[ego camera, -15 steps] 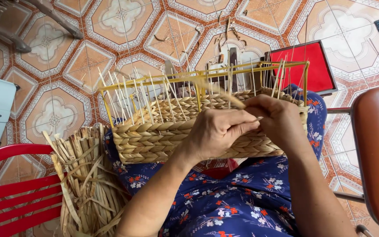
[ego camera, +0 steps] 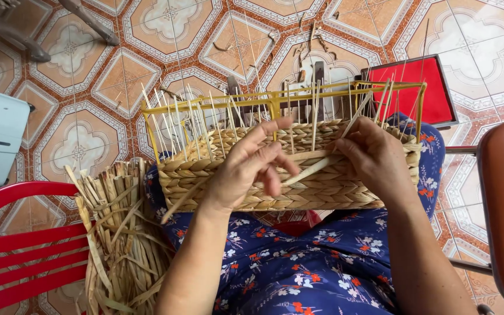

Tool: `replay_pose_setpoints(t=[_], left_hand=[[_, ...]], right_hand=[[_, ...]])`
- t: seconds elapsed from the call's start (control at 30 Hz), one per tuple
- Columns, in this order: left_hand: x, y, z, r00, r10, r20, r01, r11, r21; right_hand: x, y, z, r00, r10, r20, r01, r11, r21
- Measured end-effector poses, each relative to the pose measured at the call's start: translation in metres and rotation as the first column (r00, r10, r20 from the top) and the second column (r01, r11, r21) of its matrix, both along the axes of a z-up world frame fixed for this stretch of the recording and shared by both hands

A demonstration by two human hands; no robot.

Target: Weaving a basket using dried plant fibers over a metal frame.

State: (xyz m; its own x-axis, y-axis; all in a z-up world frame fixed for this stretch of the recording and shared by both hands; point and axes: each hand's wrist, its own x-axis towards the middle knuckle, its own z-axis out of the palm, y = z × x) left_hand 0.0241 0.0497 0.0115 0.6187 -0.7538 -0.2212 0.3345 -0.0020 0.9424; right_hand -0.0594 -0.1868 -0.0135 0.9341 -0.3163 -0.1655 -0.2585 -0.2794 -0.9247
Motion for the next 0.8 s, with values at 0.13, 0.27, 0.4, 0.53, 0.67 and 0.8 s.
replay_pose_setpoints(t=[0.13, 0.27, 0.4, 0.53, 0.67, 0.8], left_hand=[[-0.026, -0.019, 0.012, 0.842, 0.088, 0.532, -0.031, 0.993, -0.114], [-0.036, -0.031, -0.015, 0.273, -0.171, 0.947, -0.28, 0.927, 0.248], [-0.017, -0.03, -0.004, 0.583, -0.33, 0.743, -0.276, 0.78, 0.562], [0.01, -0.012, -0.017, 0.836, -0.18, 0.518, -0.088, 0.888, 0.451], [0.023, -0.015, -0.017, 0.962, -0.078, 0.263, 0.026, 0.98, 0.198], [0.013, -0.052, 0.025, 0.927, -0.256, 0.273, 0.038, 0.791, 0.61]], right_hand=[[-0.001, 0.0, 0.001, 0.999, -0.001, -0.042, 0.0, 1.0, -0.025], [-0.013, 0.003, -0.001, 0.99, -0.07, 0.125, 0.071, 0.998, 0.004], [-0.022, 0.007, 0.008, 0.951, 0.011, 0.31, 0.028, 0.992, -0.123], [-0.013, 0.016, 0.01, 0.918, 0.236, 0.319, -0.122, 0.933, -0.34], [-0.005, 0.019, 0.001, 0.949, 0.211, 0.234, -0.096, 0.901, -0.423], [-0.001, 0.021, -0.003, 0.987, 0.1, 0.122, -0.066, 0.965, -0.255]])
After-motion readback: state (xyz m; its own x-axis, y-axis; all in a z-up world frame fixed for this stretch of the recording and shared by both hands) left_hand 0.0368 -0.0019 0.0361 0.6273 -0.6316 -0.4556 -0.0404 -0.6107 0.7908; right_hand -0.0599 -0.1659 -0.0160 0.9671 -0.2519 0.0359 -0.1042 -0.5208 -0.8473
